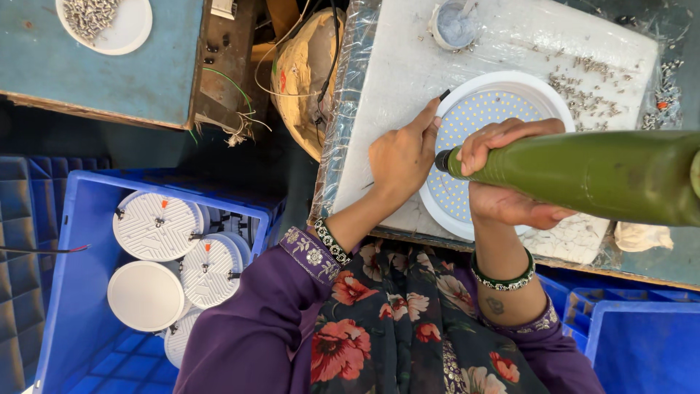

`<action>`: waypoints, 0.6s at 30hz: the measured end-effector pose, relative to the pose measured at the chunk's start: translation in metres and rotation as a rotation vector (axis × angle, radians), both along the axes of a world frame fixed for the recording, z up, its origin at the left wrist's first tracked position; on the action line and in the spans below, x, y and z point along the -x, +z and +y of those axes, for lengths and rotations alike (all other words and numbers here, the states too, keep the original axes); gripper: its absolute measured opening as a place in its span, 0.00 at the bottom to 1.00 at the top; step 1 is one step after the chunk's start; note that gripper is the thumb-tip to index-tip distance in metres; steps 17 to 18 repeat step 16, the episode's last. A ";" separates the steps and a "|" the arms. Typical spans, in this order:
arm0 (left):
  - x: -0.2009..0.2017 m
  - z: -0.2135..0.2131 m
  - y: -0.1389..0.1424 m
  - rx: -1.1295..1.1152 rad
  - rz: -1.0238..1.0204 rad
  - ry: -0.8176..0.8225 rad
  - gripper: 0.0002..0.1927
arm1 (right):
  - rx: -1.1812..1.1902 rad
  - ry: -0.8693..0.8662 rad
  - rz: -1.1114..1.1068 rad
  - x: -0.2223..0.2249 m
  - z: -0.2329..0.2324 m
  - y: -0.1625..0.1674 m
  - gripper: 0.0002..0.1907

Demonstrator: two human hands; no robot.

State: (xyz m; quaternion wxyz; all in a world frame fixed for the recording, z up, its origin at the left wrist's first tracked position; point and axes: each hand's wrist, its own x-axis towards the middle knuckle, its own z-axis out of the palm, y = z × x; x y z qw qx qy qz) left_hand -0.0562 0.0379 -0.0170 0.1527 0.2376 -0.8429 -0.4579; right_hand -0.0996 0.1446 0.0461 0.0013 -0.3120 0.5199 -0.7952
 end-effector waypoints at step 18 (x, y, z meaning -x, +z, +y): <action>0.012 -0.008 -0.025 0.167 -0.009 -0.015 0.21 | -0.102 -0.260 0.003 0.028 0.019 0.023 0.36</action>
